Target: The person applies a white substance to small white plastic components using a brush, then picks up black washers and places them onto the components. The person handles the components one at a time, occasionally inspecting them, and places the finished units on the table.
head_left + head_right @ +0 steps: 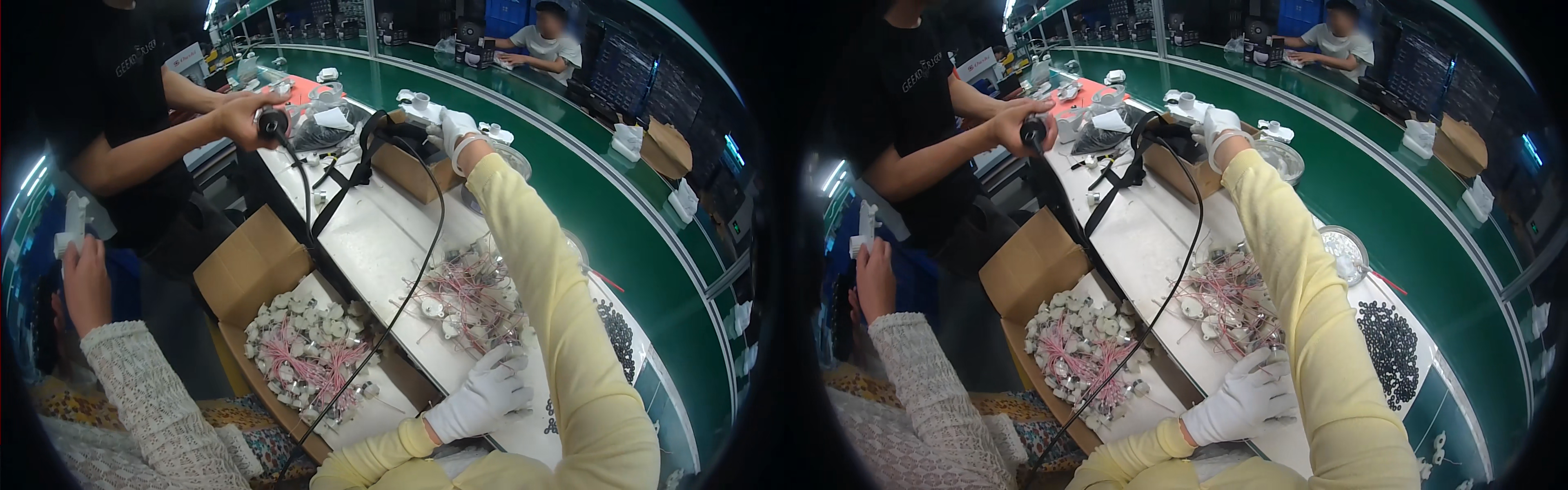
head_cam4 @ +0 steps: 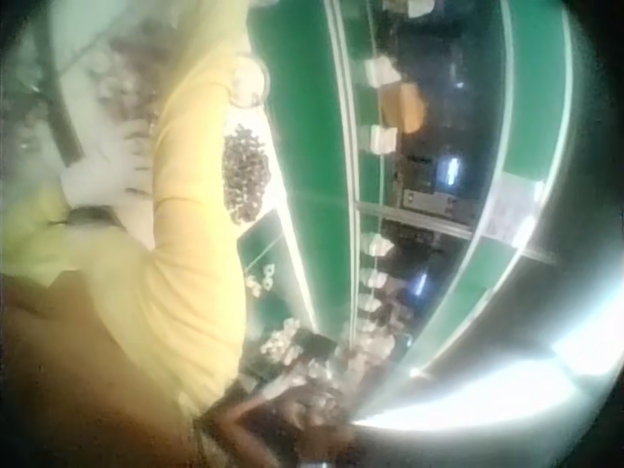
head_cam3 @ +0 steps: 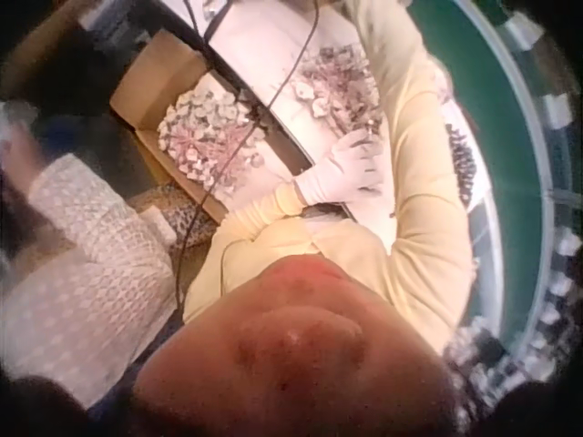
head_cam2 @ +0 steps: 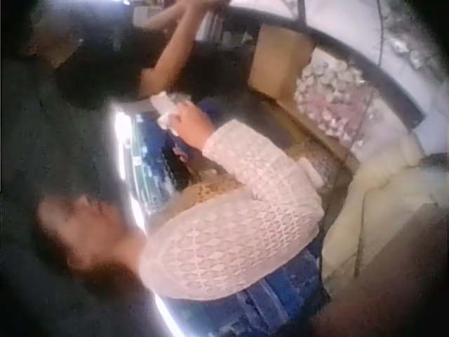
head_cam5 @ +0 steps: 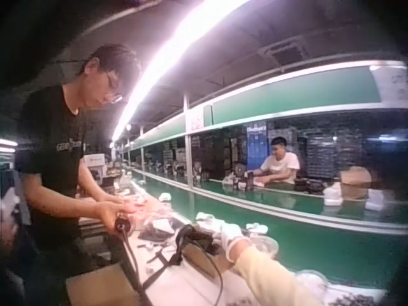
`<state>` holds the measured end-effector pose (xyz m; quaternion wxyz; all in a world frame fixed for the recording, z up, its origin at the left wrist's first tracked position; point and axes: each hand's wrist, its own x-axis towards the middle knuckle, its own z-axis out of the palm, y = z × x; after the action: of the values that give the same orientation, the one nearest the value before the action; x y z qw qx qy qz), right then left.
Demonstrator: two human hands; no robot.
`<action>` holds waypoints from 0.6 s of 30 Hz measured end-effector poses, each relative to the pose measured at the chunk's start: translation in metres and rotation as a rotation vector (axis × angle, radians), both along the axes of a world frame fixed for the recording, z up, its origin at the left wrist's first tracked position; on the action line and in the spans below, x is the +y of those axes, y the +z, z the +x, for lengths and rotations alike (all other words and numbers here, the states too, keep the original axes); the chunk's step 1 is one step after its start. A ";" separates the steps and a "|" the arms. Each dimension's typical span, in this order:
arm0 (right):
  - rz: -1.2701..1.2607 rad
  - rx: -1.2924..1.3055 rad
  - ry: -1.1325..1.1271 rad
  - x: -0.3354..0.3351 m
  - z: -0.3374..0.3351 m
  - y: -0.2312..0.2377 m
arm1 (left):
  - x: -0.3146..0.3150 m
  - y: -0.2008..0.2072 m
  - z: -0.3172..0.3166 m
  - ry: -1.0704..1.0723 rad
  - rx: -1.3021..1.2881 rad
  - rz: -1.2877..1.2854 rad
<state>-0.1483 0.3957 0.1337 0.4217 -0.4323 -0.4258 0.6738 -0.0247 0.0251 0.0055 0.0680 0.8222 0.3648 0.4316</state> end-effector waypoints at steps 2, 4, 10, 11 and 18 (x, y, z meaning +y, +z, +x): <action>0.038 -0.055 0.016 -0.001 0.003 0.000 | 0.000 0.001 0.001 -0.011 -0.004 -0.006; 0.116 -0.172 0.065 -0.004 0.004 0.002 | -0.002 0.002 -0.002 -0.004 0.007 -0.027; 0.200 -0.329 0.137 0.007 -0.002 0.022 | 0.000 0.003 -0.003 0.002 -0.023 -0.031; 0.211 -0.369 0.126 0.011 -0.002 0.025 | -0.001 0.001 -0.003 0.002 -0.019 -0.033; 0.102 -0.233 0.140 0.025 -0.005 0.032 | 0.001 -0.004 -0.005 0.003 0.008 -0.059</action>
<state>-0.1531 0.4207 0.1654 0.3426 -0.4549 -0.5347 0.6243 -0.0297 0.0262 0.0019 0.0901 0.8210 0.3787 0.4177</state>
